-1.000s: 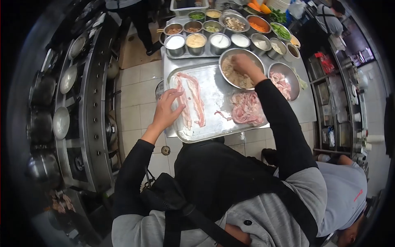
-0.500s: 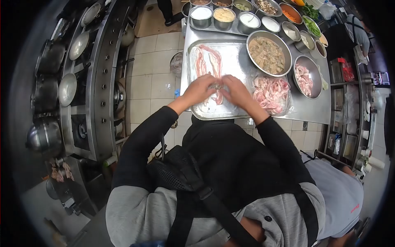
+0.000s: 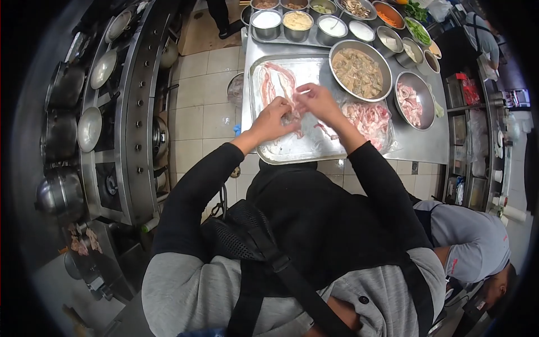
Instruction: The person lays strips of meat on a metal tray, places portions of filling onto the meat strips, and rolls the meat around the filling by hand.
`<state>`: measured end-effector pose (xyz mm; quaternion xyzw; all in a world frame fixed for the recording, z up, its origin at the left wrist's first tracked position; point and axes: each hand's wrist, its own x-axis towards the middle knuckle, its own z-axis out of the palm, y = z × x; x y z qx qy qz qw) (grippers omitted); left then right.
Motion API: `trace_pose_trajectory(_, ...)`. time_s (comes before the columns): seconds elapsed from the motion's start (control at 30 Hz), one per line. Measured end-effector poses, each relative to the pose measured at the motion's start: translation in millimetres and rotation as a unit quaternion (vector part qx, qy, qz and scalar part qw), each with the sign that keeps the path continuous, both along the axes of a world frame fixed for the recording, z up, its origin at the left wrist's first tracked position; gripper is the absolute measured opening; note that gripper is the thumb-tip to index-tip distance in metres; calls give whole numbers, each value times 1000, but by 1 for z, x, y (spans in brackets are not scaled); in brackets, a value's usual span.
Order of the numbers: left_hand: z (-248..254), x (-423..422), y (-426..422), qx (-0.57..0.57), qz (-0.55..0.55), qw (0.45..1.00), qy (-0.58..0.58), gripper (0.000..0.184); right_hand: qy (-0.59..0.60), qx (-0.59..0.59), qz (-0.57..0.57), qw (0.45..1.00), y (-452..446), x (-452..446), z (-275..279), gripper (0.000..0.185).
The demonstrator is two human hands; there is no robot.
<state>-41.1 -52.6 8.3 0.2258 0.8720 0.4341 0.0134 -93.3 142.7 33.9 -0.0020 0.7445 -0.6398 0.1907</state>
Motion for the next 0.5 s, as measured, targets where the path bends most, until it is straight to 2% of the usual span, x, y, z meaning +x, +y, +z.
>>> trace_pose_trajectory(0.1, -18, -20, 6, -25, 73, 995, -62, 33, 208, 198, 46, 957, 17, -2, 14, 31)
trace_pose_trajectory(0.2, -18, -35, 4, -19, 88, 988, -124, 26, 276, 282, 182, 901, 23, 40, -8, 32)
trace_pose_trajectory(0.3, -17, -33, 0, 25, 48, 995, -80, 19, 282, 386, 199, 855, 2, 68, -36, 32)
trace_pose_trajectory(0.4, -18, -30, -4, 41, -1, 997, -70, 21, 186, 457, 227, 839, -12, 63, -17, 31)
trace_pose_trajectory(0.47, -12, -24, -6, 53, -24, 997, -51, 25, 175, 430, 229, 856, -6, 46, -20, 33)
trace_pose_trajectory(0.5, -9, -21, -8, 38, -56, 997, -36, 34, 169, 415, 234, 863, -3, 38, -21, 33)
